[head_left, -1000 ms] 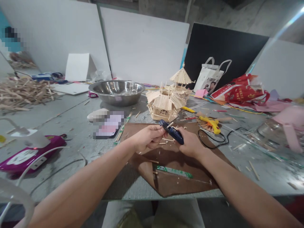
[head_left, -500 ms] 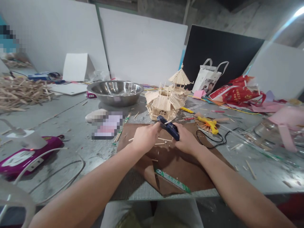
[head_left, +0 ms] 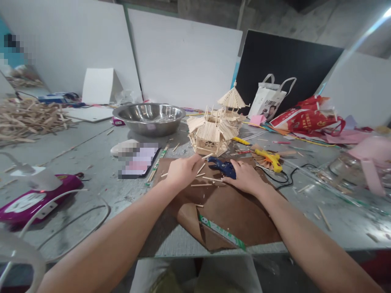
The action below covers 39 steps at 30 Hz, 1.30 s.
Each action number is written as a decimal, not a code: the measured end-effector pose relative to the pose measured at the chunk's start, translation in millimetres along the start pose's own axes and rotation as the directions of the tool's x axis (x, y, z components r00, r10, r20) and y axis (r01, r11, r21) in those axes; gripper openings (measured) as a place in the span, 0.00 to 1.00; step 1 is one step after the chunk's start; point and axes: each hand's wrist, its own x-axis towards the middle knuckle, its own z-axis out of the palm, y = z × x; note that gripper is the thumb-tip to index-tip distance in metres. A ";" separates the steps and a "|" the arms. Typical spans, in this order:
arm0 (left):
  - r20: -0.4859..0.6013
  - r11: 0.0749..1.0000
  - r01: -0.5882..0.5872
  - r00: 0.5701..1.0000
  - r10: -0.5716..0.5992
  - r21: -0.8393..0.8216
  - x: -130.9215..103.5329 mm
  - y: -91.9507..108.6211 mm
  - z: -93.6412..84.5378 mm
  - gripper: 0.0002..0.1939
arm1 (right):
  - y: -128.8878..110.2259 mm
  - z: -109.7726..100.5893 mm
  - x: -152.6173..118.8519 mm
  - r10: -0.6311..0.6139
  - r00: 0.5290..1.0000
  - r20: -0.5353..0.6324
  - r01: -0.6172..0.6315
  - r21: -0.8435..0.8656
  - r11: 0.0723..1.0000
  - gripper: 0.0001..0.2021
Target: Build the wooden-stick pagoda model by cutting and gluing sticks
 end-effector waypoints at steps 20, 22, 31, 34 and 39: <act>0.198 0.977 -0.203 0.962 0.186 0.068 -12.0 26.6 7.1 0.15 | -28.1 -14.8 -8.0 -0.321 0.911 -0.258 0.325 -0.030 0.945 0.17; 0.217 0.978 -0.197 0.960 0.178 0.072 -13.1 27.2 6.9 0.14 | -26.1 -13.6 -7.8 -0.348 0.903 -0.252 0.350 -0.040 0.936 0.17; 0.272 0.979 -0.176 0.951 0.144 0.100 -14.9 30.3 4.4 0.14 | -24.8 -5.5 -5.2 -0.385 0.878 -0.283 0.394 -0.027 0.919 0.17; 0.282 0.978 -0.182 0.948 0.146 0.105 -15.4 29.9 5.4 0.14 | -24.6 -5.2 -5.0 -0.397 0.873 -0.283 0.410 -0.013 0.912 0.17; 0.284 0.973 -0.193 0.947 0.151 0.123 -16.6 31.1 5.1 0.14 | -24.1 -4.5 -5.1 -0.404 0.869 -0.285 0.425 0.014 0.905 0.18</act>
